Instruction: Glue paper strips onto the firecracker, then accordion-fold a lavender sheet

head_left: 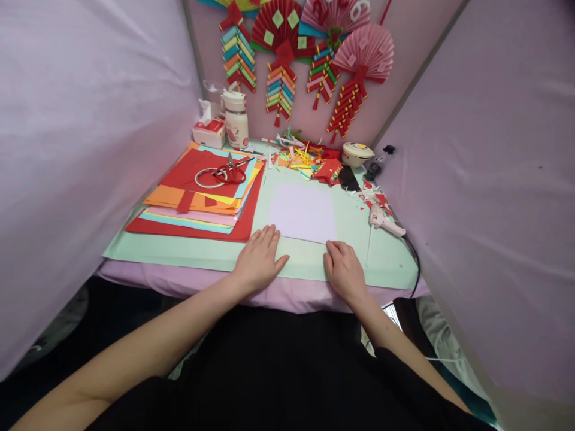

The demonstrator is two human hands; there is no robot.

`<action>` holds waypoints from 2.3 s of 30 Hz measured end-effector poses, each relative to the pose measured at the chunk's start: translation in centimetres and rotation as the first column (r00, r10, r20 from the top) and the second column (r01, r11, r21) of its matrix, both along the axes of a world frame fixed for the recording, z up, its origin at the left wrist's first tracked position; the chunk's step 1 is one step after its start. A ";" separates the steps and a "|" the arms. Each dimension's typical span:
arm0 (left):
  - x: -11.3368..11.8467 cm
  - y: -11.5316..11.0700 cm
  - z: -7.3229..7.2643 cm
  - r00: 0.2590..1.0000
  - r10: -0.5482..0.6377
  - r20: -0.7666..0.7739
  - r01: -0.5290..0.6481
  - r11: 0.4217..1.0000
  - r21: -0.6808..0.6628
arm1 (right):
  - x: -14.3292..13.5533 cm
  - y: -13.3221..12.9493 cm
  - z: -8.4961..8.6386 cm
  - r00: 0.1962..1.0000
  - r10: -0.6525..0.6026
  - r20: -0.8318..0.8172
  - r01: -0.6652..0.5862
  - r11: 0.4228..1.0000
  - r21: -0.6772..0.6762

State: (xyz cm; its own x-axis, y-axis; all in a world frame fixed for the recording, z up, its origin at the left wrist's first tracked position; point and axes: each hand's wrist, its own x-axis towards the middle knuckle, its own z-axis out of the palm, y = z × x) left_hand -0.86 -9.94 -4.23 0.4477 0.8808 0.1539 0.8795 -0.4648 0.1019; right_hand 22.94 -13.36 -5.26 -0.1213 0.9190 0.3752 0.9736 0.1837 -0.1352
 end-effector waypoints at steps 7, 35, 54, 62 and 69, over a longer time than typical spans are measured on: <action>0.0 1.3 1.5 0.999 -0.034 0.008 0.033 0.997 0.069 | 2.2 3.0 1.2 0.989 0.134 -0.061 -0.138 0.988 -0.065; 3.5 8.3 2.6 0.954 -0.299 -0.030 0.281 0.850 0.446 | -3.5 9.3 3.4 0.973 0.199 0.121 -0.227 0.926 0.302; 2.6 10.0 2.3 0.977 -0.208 0.046 0.175 0.906 0.386 | -2.5 10.8 2.6 0.988 0.148 0.044 -0.154 0.925 0.348; 2.0 10.1 2.6 0.981 -0.190 0.039 0.165 0.921 0.352 | -2.5 10.7 2.3 0.981 0.189 0.047 -0.195 0.931 0.307; 1.6 10.6 2.8 0.984 -0.154 0.087 0.118 0.939 0.324 | -1.8 10.9 2.2 0.989 0.145 0.032 -0.147 0.931 0.334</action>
State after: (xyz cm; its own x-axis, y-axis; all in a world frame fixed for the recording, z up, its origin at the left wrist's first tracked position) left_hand 0.72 0.67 -1.47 0.5243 0.7105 0.4693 0.7975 -0.6029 0.0218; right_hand 21.19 -2.46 -3.04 -0.2485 0.7122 0.6566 0.9332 0.3576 -0.0348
